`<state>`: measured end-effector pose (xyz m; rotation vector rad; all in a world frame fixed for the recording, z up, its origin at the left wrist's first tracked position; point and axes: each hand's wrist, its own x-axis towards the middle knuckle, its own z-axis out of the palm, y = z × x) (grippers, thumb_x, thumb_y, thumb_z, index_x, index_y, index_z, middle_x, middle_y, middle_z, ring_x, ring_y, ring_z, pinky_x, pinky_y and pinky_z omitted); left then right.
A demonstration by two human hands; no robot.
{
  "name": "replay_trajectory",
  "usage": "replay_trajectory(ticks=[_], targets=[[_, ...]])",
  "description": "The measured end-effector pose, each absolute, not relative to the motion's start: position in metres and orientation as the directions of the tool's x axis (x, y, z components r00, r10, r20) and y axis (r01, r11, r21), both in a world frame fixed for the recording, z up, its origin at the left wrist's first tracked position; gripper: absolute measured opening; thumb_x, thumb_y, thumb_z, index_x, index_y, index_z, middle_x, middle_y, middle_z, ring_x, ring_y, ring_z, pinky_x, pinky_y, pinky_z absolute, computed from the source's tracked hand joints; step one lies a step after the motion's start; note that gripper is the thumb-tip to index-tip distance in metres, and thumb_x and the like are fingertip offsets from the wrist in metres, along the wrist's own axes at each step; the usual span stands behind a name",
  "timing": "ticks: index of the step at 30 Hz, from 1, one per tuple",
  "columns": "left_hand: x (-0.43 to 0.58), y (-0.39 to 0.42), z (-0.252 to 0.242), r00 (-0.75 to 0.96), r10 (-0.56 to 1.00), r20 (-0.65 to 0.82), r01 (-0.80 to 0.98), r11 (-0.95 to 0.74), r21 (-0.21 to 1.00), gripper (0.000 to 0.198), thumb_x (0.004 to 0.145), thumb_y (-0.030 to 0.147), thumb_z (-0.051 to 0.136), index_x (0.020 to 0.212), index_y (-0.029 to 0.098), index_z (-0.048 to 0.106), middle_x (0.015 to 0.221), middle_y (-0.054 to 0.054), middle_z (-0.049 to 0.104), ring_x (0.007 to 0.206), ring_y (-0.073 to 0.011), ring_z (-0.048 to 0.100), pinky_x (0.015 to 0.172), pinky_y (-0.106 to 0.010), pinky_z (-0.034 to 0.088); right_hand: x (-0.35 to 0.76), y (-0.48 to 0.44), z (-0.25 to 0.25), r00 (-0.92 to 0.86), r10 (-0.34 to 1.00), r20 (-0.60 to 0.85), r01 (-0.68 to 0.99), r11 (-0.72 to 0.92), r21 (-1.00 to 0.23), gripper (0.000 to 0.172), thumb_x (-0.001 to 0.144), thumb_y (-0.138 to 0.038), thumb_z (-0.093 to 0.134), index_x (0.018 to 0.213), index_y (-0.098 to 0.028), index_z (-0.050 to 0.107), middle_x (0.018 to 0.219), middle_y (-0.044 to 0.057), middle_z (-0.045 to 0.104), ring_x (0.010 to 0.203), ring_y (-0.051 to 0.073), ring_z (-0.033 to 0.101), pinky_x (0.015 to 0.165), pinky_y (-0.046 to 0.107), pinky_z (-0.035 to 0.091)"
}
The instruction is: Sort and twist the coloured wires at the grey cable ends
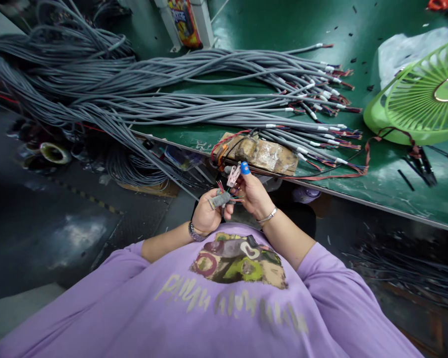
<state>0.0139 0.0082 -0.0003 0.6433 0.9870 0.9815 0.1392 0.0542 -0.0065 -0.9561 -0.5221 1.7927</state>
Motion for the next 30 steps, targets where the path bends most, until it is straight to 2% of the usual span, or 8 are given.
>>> replay_trajectory(ticks=[7,12,14,18,22,25,30], targets=[[0.009,-0.005,0.004,0.219,0.917,-0.332,-0.374,0.394,0.840,0.040,0.064,0.049,0.080,0.064,0.017,0.057,0.053,-0.001,0.065,0.037,-0.0104,0.054,0.038,-0.021,0.043,0.148,0.055,-0.001,-0.293,0.879,-0.377,-0.514,-0.477,-0.713,0.066,0.075,-0.086,0.052,0.081,-0.021,0.064,0.071,0.003,0.065,0.055,0.012,0.052,0.049,0.025,0.044],[0.013,-0.004,0.008,0.144,0.939,-0.313,-0.422,0.345,0.838,0.041,0.063,0.051,0.080,0.069,0.017,0.058,0.054,0.000,0.065,0.037,-0.0096,0.054,0.038,-0.021,0.043,0.147,0.056,0.001,-0.254,0.893,-0.372,-0.543,-0.450,-0.709,0.043,0.073,-0.062,0.076,0.077,-0.020,0.065,0.065,0.000,0.062,0.054,0.011,0.048,0.050,0.023,0.043],[0.015,-0.001,0.009,0.127,0.945,-0.302,-0.443,0.327,0.835,0.041,0.063,0.052,0.080,0.070,0.017,0.059,0.054,0.001,0.065,0.037,-0.0095,0.054,0.038,-0.021,0.043,0.145,0.055,-0.002,-0.235,0.902,-0.361,-0.566,-0.429,-0.704,0.042,0.069,-0.059,0.080,0.076,-0.020,0.065,0.064,-0.001,0.061,0.055,0.011,0.048,0.051,0.024,0.043],[0.018,0.003,0.010,0.088,0.950,-0.299,-0.449,0.306,0.840,0.043,0.062,0.053,0.079,0.070,0.017,0.058,0.054,0.001,0.064,0.038,-0.0094,0.054,0.039,-0.021,0.043,0.142,0.054,-0.011,-0.174,0.930,-0.324,-0.547,-0.364,-0.754,0.053,0.071,-0.073,0.070,0.076,-0.020,0.065,0.066,0.001,0.061,0.057,0.012,0.050,0.053,0.026,0.043],[0.020,0.004,0.009,0.090,0.950,-0.299,-0.429,0.308,0.849,0.044,0.063,0.055,0.078,0.071,0.018,0.056,0.053,0.001,0.063,0.039,-0.0102,0.055,0.040,-0.021,0.043,0.139,0.057,-0.015,-0.248,0.902,-0.354,-0.521,-0.432,-0.736,0.063,0.069,-0.083,0.063,0.078,-0.020,0.065,0.067,0.002,0.061,0.054,0.014,0.052,0.051,0.028,0.044],[0.020,0.005,0.006,0.089,0.949,-0.303,-0.428,0.311,0.849,0.043,0.063,0.054,0.078,0.072,0.017,0.057,0.054,0.001,0.064,0.040,-0.0105,0.055,0.040,-0.021,0.043,0.137,0.060,-0.014,-0.297,0.892,-0.342,-0.540,-0.452,-0.710,0.063,0.069,-0.084,0.062,0.078,-0.022,0.064,0.064,0.001,0.061,0.051,0.014,0.053,0.049,0.028,0.046],[0.019,0.005,-0.002,0.092,0.947,-0.309,-0.428,0.318,0.846,0.041,0.064,0.052,0.078,0.071,0.017,0.057,0.054,0.000,0.065,0.040,-0.0108,0.056,0.040,-0.021,0.042,0.133,0.063,-0.014,-0.227,0.893,-0.390,-0.611,-0.442,-0.656,0.057,0.070,-0.078,0.068,0.076,-0.022,0.062,0.067,0.000,0.065,0.051,0.012,0.054,0.049,0.026,0.046]])
